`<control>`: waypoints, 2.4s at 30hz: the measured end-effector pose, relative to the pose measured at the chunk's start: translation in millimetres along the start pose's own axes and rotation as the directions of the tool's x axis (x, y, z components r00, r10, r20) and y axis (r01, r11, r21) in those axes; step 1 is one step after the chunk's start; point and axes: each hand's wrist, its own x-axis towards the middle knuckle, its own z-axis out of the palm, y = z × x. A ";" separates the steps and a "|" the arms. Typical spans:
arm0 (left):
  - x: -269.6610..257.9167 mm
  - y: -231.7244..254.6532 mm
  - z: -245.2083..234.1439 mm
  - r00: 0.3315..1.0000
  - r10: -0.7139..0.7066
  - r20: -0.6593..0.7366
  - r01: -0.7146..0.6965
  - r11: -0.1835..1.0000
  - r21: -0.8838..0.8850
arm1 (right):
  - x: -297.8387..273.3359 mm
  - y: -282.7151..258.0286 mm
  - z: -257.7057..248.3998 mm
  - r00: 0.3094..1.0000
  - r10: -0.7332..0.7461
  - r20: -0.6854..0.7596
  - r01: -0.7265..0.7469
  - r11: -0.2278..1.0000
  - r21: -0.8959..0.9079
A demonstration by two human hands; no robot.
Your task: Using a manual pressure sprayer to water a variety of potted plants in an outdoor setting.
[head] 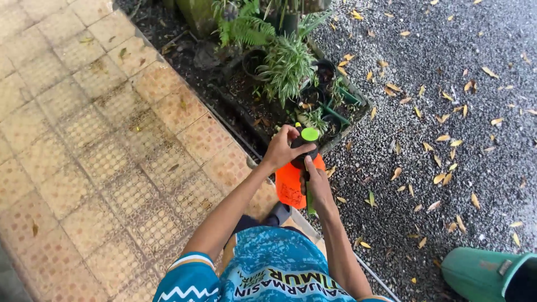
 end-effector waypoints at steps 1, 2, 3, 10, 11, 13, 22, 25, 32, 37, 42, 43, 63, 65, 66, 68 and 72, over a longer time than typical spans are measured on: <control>12.6 -6.0 1.7 1.000 -0.006 0.011 0.006 1.000 -0.003 | 11.0 -4.5 1.0 1.000 0.009 -0.010 -0.009 1.000 0.002; 18.3 -13.7 1.7 0.994 -0.091 0.065 0.096 0.992 -0.078 | 16.6 -5.3 5.0 1.000 0.002 -0.022 -0.002 1.000 0.002; 24.6 -21.1 1.2 0.977 -0.173 0.123 0.190 0.971 -0.147 | 22.8 -6.8 9.2 0.999 -0.004 -0.035 0.004 1.000 0.001; 70.8 -52.1 -9.7 0.951 -0.075 0.300 0.152 0.957 -0.245 | 69.2 -3.5 32.3 0.991 0.057 -0.120 -0.055 0.998 0.020; 74.8 -45.8 -15.9 0.946 -0.014 0.325 0.113 0.951 -0.289 | 71.6 -4.4 39.5 0.987 0.063 -0.151 -0.057 0.997 0.043; 82.8 -45.2 -34.6 0.918 0.059 0.391 0.078 0.942 -0.325 | 77.3 -1.7 63.3 0.973 0.069 -0.219 -0.049 0.994 0.095; 133.6 -53.9 -72.1 0.857 0.048 0.513 0.109 0.956 -0.271 | 117.4 -6.3 123.5 0.936 0.135 -0.326 -0.055 0.969 0.243; 142.0 -68.2 -75.8 0.890 -0.009 0.456 0.139 0.958 -0.252 | 120.6 -20.8 138.6 0.937 0.157 -0.313 -0.077 0.964 0.253; 143.5 -82.5 -96.1 0.908 -0.101 0.407 0.198 0.959 -0.204 | 138.2 5.8 168.5 0.926 0.186 -0.328 -0.093 0.956 0.280; 148.5 -82.0 -98.8 0.900 -0.126 0.417 0.226 0.954 -0.199 | 148.7 5.7 172.1 0.918 0.210 -0.335 -0.108 0.948 0.300; 147.9 -83.8 -101.9 0.887 -0.171 0.428 0.267 0.947 -0.176 | 154.2 13.4 173.6 0.924 0.217 -0.314 -0.128 0.952 0.278; 149.0 -84.4 -101.0 0.887 -0.167 0.430 0.264 0.948 -0.176 | 157.1 14.3 172.7 0.924 0.213 -0.318 -0.124 0.952 0.279; 135.0 -100.5 -99.9 0.853 -0.211 0.476 0.329 0.927 -0.178 | 146.6 20.7 167.3 0.921 0.242 -0.307 -0.143 0.940 0.310; 133.0 -104.7 -101.1 0.853 -0.194 0.485 0.323 0.926 -0.196 | 145.3 21.4 167.6 0.922 0.242 -0.304 -0.147 0.941 0.305; 132.5 -106.8 -101.9 0.853 -0.175 0.492 0.314 0.925 -0.215 | 145.0 21.5 167.9 0.923 0.240 -0.300 -0.148 0.943 0.299; 132.7 -106.4 -102.6 0.843 -0.189 0.503 0.327 0.924 -0.200 | 142.8 19.7 168.3 0.921 0.248 -0.300 -0.153 0.939 0.308; 133.5 -116.7 -101.6 0.841 -0.192 0.505 0.338 0.917 -0.214 | 140.1 21.3 168.2 0.918 0.262 -0.297 -0.167 0.936 0.310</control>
